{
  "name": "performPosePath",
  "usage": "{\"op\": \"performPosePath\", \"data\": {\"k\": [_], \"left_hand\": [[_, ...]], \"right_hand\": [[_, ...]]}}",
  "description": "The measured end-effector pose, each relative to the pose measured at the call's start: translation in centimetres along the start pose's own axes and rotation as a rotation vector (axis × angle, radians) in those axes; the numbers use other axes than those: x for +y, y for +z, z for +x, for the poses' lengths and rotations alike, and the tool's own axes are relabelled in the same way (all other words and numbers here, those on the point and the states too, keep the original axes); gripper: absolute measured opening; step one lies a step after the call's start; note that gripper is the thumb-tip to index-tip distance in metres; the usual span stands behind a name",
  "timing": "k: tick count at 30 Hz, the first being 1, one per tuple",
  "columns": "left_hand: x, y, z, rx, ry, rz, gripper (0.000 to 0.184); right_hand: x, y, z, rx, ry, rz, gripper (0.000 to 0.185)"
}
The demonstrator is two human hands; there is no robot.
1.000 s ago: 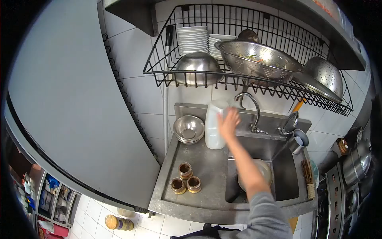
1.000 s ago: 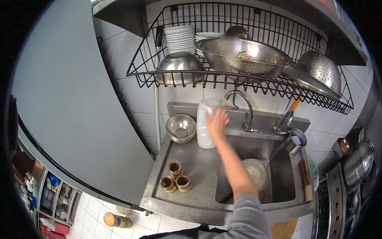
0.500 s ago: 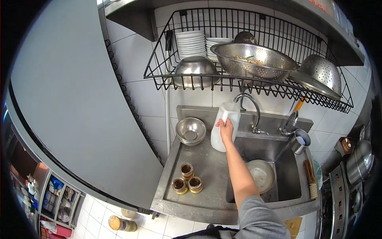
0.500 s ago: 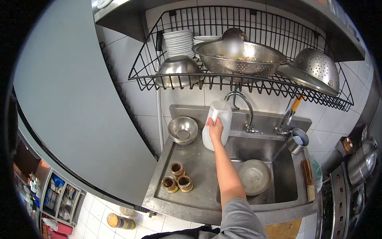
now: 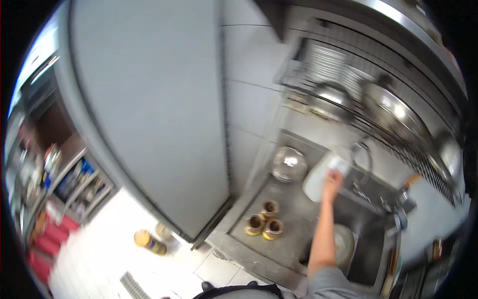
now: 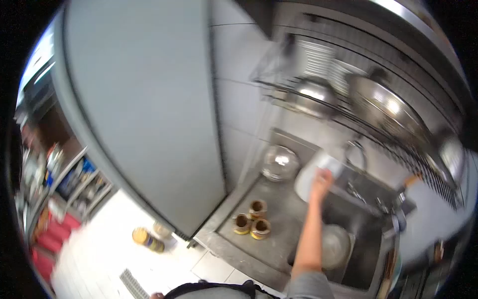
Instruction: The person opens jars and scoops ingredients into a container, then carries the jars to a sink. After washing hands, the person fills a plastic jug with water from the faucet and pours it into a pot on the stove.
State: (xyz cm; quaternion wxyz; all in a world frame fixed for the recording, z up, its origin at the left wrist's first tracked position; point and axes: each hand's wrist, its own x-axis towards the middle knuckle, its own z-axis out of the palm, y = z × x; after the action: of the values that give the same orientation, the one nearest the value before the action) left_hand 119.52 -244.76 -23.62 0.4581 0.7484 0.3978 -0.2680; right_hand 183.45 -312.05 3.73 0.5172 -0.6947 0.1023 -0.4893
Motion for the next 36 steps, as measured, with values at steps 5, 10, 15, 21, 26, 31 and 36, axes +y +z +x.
{"op": "performPosePath", "data": {"k": [5, 10, 15, 21, 26, 31, 36], "left_hand": [[-2.1, 3.2, -3.1, 0.349, -0.077, 0.059, 0.04], [-2.4, 0.3, -3.4, 0.31, -0.176, 0.022, 0.034], [-3.9, -5.0, 1.6, 0.257, -0.199, -0.205, 0.034], [-5.3, -14.2, 3.0, 0.342, -0.109, -0.395, 0.044], [-12.2, -18.6, 3.1, 0.46, -0.164, -0.584, 0.042], [-20.9, -15.9, 1.8, 0.51, -0.489, -0.652, 0.037], [-22.0, -14.2, -5.3, 0.726, -0.652, -0.925, 0.027]], "right_hand": [[-6.7, -5.8, -3.8, -0.13, 0.248, 0.237, 0.037], [-25.5, -2.6, -13.2, -0.354, 0.253, 0.503, 0.027], [-41.3, 2.6, -30.9, -0.922, 0.021, 0.408, 0.016], [-44.8, 12.9, -45.9, -2.143, -0.656, 0.05, 0.069], [-42.1, 19.9, -52.1, -2.253, -0.733, -0.26, 0.068], [-40.2, 29.1, -57.7, -2.387, -0.942, -0.35, 0.06], [-49.9, 35.9, -69.3, -2.398, -1.072, -0.125, 0.06]]}}
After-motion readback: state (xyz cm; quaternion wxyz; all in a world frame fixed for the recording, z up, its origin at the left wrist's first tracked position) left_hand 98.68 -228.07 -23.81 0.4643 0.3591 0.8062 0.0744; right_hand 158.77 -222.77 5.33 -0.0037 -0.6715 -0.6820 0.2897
